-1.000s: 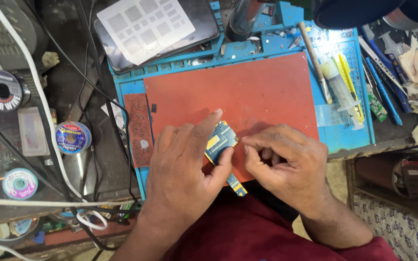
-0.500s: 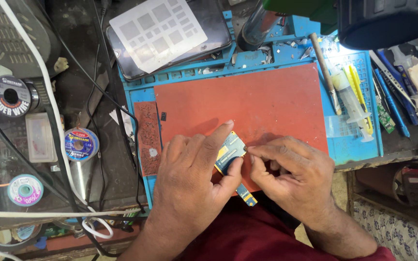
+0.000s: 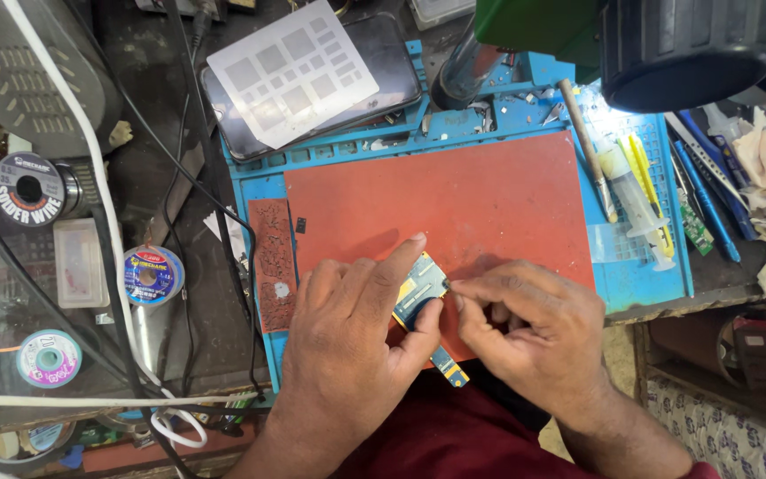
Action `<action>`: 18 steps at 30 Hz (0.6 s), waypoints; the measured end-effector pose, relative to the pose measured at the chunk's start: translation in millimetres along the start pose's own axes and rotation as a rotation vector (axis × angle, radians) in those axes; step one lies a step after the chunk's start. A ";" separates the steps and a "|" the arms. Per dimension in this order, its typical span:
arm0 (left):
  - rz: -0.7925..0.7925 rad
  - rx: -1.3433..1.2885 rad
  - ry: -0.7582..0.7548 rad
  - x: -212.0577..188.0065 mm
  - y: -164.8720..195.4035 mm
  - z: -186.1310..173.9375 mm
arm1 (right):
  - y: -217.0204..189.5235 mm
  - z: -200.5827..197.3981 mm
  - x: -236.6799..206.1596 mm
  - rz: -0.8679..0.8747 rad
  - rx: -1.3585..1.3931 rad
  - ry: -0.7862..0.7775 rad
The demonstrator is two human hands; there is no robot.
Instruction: The person scrapes a small circuit board with a pointed tool, then applies a liquid from a syringe and uses a soldering iron to work on the board's surface. The person briefly looks at a smartphone held by another person before returning to the board.
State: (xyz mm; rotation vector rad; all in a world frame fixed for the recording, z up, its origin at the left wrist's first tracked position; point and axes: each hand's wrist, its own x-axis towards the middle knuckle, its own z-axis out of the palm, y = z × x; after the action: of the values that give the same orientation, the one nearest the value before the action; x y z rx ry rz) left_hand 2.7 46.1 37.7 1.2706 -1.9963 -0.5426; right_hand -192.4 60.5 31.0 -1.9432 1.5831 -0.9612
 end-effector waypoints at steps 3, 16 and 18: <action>-0.006 0.005 0.002 -0.6 1.4 -1.3 | -1.8 0.6 -0.1 0.031 0.037 0.010; 0.007 0.011 0.012 -3.3 6.3 -4.4 | -6.2 -2.4 -2.7 0.029 0.015 0.002; 0.002 0.016 0.002 -3.4 6.7 -4.7 | -7.1 -2.8 -3.4 0.026 -0.010 0.005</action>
State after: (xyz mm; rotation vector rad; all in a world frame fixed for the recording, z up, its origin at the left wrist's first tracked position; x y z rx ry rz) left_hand 3.0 52.1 44.2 1.2780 -2.0044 -0.5251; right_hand -190.2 65.7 37.1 -1.9237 1.6154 -0.9502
